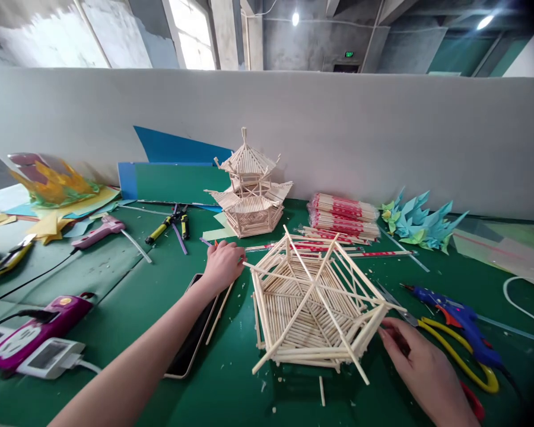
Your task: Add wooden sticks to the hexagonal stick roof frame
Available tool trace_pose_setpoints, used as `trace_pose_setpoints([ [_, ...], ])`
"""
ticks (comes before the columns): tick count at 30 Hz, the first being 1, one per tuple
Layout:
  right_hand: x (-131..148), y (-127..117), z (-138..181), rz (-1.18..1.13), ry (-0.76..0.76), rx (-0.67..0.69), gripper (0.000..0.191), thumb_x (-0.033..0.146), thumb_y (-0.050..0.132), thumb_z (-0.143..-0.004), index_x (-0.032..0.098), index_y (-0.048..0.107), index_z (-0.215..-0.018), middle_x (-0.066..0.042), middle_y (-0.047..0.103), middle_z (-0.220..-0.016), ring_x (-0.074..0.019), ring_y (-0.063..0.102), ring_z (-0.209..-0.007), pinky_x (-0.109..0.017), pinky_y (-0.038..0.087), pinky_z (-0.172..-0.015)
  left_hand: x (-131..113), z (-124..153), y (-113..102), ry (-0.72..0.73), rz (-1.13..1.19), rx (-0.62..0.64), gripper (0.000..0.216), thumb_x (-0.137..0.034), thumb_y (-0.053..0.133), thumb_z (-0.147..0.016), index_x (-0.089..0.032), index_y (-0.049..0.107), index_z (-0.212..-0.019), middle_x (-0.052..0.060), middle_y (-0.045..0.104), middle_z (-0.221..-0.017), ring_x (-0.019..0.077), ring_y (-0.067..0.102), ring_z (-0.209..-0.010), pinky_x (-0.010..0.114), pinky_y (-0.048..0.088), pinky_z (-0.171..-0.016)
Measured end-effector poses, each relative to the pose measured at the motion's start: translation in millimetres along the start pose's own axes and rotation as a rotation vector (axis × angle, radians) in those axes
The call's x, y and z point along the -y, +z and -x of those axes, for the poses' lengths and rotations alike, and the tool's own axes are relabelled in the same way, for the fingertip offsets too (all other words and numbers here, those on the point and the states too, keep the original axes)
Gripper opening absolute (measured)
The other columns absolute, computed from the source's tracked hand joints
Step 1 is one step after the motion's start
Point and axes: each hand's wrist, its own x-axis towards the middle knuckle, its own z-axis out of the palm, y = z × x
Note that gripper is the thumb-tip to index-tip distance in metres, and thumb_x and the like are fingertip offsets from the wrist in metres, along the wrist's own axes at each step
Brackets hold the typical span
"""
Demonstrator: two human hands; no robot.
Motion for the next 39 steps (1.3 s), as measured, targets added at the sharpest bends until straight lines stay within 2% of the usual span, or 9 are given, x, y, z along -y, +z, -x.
trace_pose_setpoints([
  [6,5,9,9,-0.014,-0.079,-0.352,0.029,0.042,0.045,-0.089,0.018,0.061,-0.096,-0.006,0.071,-0.087,-0.0162,0.069,-0.072,-0.020,0.053,-0.060,-12,-50,9,0.144,-0.020,0.099,0.030,-0.031,0.054,-0.089,-0.017,0.054,-0.115,0.008,0.057,-0.118,0.0211,0.059,-0.100,0.043,0.050,-0.084],
  [10,2,10,7,-0.001,-0.147,-0.454,0.026,0.039,0.049,-0.089,0.017,0.062,-0.092,-0.008,0.071,-0.083,-0.0168,0.069,-0.069,-0.021,0.053,-0.060,-16,-70,16,0.161,-0.017,0.183,0.031,-0.032,0.054,-0.089,-0.016,0.054,-0.116,0.008,0.057,-0.117,0.0209,0.059,-0.099,0.042,0.051,-0.083],
  [14,-1,12,7,0.009,-0.182,-0.492,0.022,0.034,0.051,-0.088,0.016,0.063,-0.092,-0.007,0.071,-0.081,-0.0156,0.068,-0.066,-0.020,0.052,-0.058,-12,-83,19,0.139,-0.009,0.254,0.031,-0.031,0.055,-0.089,-0.016,0.053,-0.116,0.008,0.057,-0.116,0.0205,0.060,-0.097,0.041,0.052,-0.081],
  [18,-1,16,11,0.014,-0.126,-0.490,0.022,0.035,0.052,-0.087,0.016,0.063,-0.091,-0.009,0.071,-0.082,-0.0174,0.068,-0.067,-0.022,0.052,-0.059,-8,-87,19,0.145,0.008,0.252,0.031,-0.031,0.055,-0.089,-0.016,0.054,-0.116,0.008,0.057,-0.116,0.0207,0.060,-0.097,0.041,0.051,-0.081],
  [25,-2,19,10,0.014,-0.062,-0.457,0.027,0.040,0.050,-0.088,0.017,0.063,-0.090,-0.010,0.071,-0.080,-0.0180,0.068,-0.062,-0.022,0.051,-0.052,-7,-73,14,0.226,0.049,0.213,0.030,-0.032,0.054,-0.089,-0.016,0.054,-0.115,0.008,0.057,-0.117,0.0211,0.059,-0.099,0.042,0.051,-0.083],
  [30,-2,19,10,-0.033,-0.041,-0.427,0.027,0.040,0.050,-0.088,0.017,0.063,-0.091,-0.010,0.071,-0.083,-0.0189,0.069,-0.067,-0.022,0.053,-0.055,-18,-56,10,0.304,0.087,0.313,0.031,-0.032,0.055,-0.089,-0.016,0.054,-0.115,0.008,0.058,-0.116,0.0211,0.059,-0.098,0.042,0.051,-0.083],
  [34,-1,18,10,-0.045,-0.047,-0.423,0.026,0.040,0.050,-0.087,0.017,0.063,-0.090,-0.009,0.071,-0.081,-0.0183,0.069,-0.065,-0.021,0.053,-0.054,-28,-53,11,0.279,0.133,0.363,0.031,-0.032,0.055,-0.089,-0.016,0.054,-0.115,0.008,0.057,-0.116,0.0209,0.059,-0.098,0.042,0.051,-0.082],
  [39,1,15,10,-0.040,-0.027,-0.419,0.027,0.041,0.049,-0.088,0.019,0.063,-0.089,-0.007,0.071,-0.080,-0.0180,0.069,-0.064,-0.021,0.053,-0.052,-27,-58,12,0.220,0.246,0.409,0.031,-0.031,0.055,-0.088,-0.016,0.054,-0.115,0.008,0.058,-0.115,0.0210,0.060,-0.098,0.041,0.051,-0.081],
])
